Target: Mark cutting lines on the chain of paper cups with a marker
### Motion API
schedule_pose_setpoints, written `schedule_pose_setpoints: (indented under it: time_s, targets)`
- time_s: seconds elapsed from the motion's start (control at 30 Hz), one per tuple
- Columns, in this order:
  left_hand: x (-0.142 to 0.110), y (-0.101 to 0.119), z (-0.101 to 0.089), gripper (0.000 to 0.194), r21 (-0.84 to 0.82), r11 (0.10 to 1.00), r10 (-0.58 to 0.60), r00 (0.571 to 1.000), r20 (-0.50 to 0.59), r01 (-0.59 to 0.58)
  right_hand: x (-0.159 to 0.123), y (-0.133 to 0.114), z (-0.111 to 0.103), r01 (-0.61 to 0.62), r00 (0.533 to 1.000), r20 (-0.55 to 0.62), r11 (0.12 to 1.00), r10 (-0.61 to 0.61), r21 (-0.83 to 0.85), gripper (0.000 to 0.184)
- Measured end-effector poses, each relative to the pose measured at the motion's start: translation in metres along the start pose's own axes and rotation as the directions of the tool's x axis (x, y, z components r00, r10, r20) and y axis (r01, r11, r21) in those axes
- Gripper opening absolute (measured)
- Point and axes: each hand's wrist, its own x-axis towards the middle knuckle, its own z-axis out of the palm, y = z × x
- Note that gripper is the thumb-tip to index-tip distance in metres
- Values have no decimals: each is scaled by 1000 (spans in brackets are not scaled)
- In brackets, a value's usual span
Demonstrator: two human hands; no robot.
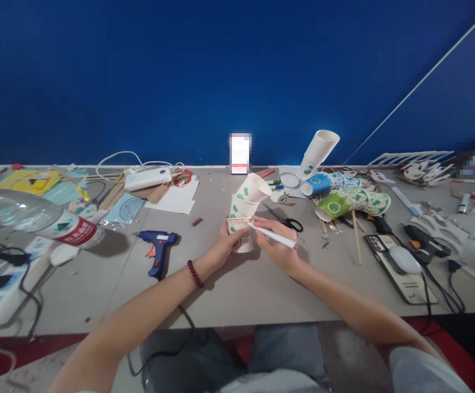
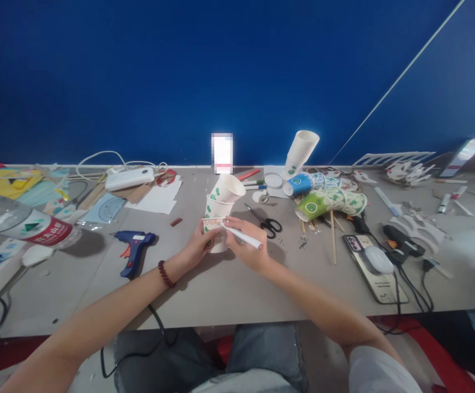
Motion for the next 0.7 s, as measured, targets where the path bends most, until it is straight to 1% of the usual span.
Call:
schedule_pose_setpoints:
  time_s: [0.17,0.4,0.47,0.6,0.7]
  targets:
    - [1,-1,0,56,9,1000,8,1000,6,-8,0,0,1,34,999,-2,999,-35,-41,15]
    - [-1,1,0,55,2,1000,-2,1000,9,2,3,-3,0,30,999,-14,997,-31,-77,16]
    - [0,0,-1,55,-12,1000,4,1000,10,-4,4,-4,-1,15,1000,-15,999,-16,-53,14]
    - [2,-4,-3,58,-70,997,23,999,34,-20,3,-5,-4,-20,1000,-4,998,20,55,14]
    - [3,-6,-5,63,-115,993,21,999,48,-16,2,-5,-5,-24,1000,5,995,24,100,14]
